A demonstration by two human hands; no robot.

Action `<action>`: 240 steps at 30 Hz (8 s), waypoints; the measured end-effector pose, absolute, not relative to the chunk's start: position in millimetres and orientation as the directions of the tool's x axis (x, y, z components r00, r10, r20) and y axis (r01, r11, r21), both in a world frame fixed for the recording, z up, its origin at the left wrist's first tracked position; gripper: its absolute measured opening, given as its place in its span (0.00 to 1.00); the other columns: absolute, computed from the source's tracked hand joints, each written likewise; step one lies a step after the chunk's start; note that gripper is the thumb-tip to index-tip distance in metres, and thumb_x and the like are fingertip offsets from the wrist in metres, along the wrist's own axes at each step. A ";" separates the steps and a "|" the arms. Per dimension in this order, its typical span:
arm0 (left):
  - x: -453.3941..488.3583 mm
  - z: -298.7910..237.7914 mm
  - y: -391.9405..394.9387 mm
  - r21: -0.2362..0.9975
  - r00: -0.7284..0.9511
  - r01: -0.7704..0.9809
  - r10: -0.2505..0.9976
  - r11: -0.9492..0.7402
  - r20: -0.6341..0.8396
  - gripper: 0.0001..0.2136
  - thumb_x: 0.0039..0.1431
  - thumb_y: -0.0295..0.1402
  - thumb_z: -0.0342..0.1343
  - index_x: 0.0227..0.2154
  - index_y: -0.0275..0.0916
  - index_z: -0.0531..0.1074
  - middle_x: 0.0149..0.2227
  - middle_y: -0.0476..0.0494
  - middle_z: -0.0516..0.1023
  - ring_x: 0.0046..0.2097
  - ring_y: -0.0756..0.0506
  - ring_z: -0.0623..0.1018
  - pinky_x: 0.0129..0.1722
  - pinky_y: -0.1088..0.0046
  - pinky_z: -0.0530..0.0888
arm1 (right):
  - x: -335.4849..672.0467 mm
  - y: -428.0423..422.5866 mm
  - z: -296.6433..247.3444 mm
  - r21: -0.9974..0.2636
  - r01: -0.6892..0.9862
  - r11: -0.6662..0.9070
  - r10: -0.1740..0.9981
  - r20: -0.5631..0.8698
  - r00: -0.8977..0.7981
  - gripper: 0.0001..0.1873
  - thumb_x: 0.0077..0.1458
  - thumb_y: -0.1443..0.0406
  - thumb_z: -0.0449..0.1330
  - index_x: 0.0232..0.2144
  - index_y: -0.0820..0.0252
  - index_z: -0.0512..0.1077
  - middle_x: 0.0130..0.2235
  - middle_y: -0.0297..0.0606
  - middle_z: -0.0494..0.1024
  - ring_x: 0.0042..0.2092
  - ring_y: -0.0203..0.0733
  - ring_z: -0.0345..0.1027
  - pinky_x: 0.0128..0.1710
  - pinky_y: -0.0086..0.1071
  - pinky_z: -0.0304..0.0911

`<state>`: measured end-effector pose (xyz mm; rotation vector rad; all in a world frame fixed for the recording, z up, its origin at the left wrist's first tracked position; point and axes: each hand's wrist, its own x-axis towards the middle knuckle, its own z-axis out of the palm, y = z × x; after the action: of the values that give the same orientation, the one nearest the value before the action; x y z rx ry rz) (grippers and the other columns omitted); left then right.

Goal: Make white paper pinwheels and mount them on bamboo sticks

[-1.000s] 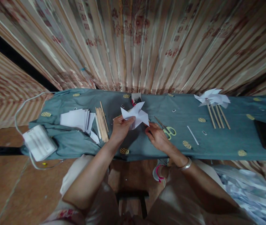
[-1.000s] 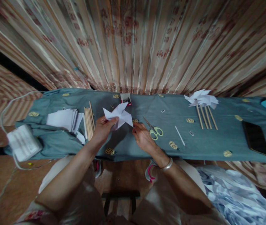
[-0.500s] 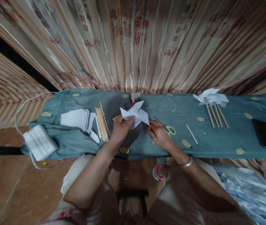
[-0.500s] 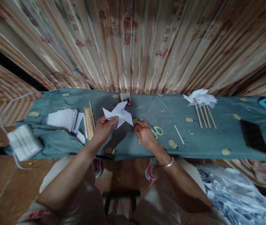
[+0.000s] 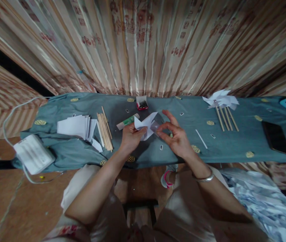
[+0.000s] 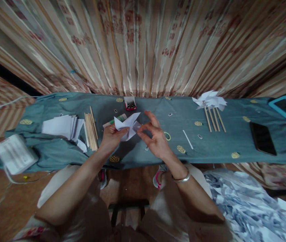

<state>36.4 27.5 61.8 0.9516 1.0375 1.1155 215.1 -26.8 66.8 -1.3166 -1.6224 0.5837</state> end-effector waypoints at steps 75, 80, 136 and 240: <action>45.1 60.7 14.2 0.914 0.245 -0.260 0.937 0.311 -0.249 0.12 0.33 0.33 0.70 0.23 0.34 0.79 0.24 0.49 0.78 0.25 0.51 0.72 0.28 0.75 0.68 | 213.8 -21.4 59.2 -0.958 0.235 0.163 0.986 0.146 -0.086 0.16 0.54 0.48 0.65 0.29 0.52 0.74 0.52 0.39 0.78 0.68 0.50 0.56 0.70 0.49 0.47; 45.4 60.2 14.6 0.920 0.237 -0.239 0.937 0.312 -0.256 0.12 0.32 0.33 0.70 0.23 0.34 0.78 0.24 0.48 0.78 0.25 0.51 0.72 0.27 0.75 0.68 | 214.4 -21.2 59.1 -0.959 0.246 0.139 0.989 0.122 -0.083 0.15 0.54 0.49 0.65 0.30 0.52 0.74 0.54 0.38 0.77 0.69 0.50 0.54 0.70 0.49 0.46; 44.0 54.2 18.0 0.985 0.230 -0.064 0.963 0.162 -0.143 0.11 0.36 0.35 0.66 0.25 0.34 0.79 0.25 0.49 0.79 0.26 0.49 0.74 0.28 0.74 0.70 | 207.1 -19.8 52.8 -0.999 0.042 0.002 1.000 0.001 -0.029 0.18 0.47 0.49 0.70 0.25 0.56 0.75 0.51 0.38 0.75 0.57 0.49 0.67 0.63 0.43 0.53; 37.4 48.5 18.7 1.000 0.230 -0.004 0.973 0.030 -0.029 0.11 0.44 0.37 0.69 0.29 0.35 0.82 0.28 0.46 0.83 0.28 0.47 0.77 0.29 0.74 0.72 | 190.2 -13.3 37.0 -0.949 -0.307 -0.075 0.981 -0.125 0.148 0.23 0.36 0.60 0.76 0.35 0.55 0.73 0.35 0.31 0.82 0.35 0.37 0.76 0.38 0.33 0.73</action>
<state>37.4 18.7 48.5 1.2826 1.0454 1.0199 190.2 -13.3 37.0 -1.1275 -0.8142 1.2869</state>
